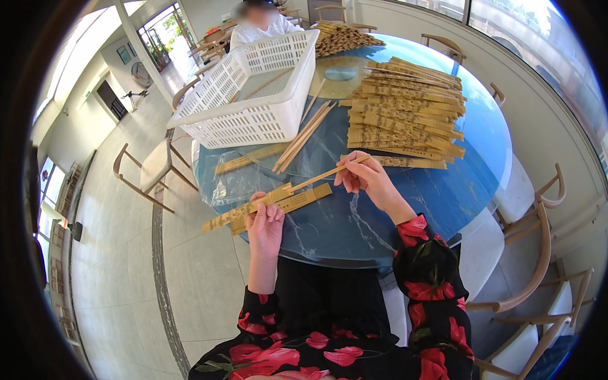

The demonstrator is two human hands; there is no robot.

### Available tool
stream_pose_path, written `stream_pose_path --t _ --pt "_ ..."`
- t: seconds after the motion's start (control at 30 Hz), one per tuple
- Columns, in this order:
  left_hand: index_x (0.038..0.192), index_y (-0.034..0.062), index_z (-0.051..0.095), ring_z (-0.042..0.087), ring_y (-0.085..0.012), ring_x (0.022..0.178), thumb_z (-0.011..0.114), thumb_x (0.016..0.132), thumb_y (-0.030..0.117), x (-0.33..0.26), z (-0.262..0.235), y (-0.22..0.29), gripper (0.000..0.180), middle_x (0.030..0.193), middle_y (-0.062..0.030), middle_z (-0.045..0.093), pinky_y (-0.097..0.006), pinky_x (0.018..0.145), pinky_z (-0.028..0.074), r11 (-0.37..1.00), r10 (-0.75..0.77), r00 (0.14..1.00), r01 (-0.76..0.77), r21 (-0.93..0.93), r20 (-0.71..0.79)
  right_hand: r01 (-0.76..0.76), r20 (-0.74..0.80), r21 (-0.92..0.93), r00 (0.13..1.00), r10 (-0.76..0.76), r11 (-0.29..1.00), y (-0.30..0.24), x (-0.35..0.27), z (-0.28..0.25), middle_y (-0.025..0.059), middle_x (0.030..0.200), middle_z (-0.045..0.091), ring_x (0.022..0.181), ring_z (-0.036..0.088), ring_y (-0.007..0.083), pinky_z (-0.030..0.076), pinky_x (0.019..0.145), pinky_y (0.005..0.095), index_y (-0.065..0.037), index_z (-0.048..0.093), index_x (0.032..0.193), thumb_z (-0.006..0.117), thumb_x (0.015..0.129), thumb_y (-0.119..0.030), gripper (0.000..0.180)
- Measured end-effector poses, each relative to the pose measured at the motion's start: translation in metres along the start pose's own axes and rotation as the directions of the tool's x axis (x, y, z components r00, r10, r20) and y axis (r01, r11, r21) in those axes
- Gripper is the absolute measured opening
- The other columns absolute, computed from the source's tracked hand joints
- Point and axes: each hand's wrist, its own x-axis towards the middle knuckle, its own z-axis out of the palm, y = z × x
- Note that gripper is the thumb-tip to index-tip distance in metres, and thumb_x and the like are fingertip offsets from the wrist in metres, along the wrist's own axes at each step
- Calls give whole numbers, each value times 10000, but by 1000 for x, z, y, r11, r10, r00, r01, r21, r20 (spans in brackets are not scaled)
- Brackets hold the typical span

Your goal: The person inserts thin wooden sticks into pre-cut slots on flat bamboo strips at a round table. She repeatedly picks up a strip, aligns a stick, and pushes it into place, then sets the assembled piece aside. Another person is visible across the table also handling similar items.

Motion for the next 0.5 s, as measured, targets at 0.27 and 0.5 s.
stream_pose_path --t 0.27,0.5 --pt "1221 64 485 395 -78 682 464 1058 160 1 0 -1 191 748 26 410 -248 675 363 1000 -11 1000 11 22 5 -52 214 -111 974 75 992 7 -11 32 65 907 690 685 571 71 416 588 199 -40 623 1186 509 1031 -217 262" --pt "1219 77 480 410 -79 691 468 1056 160 0 -1 2 183 755 18 428 -256 689 368 998 -38 999 37 -52 -14 -118 222 248 973 62 962 0 -8 20 60 945 659 770 561 89 429 664 211 -5 625 1173 459 1037 -257 331"
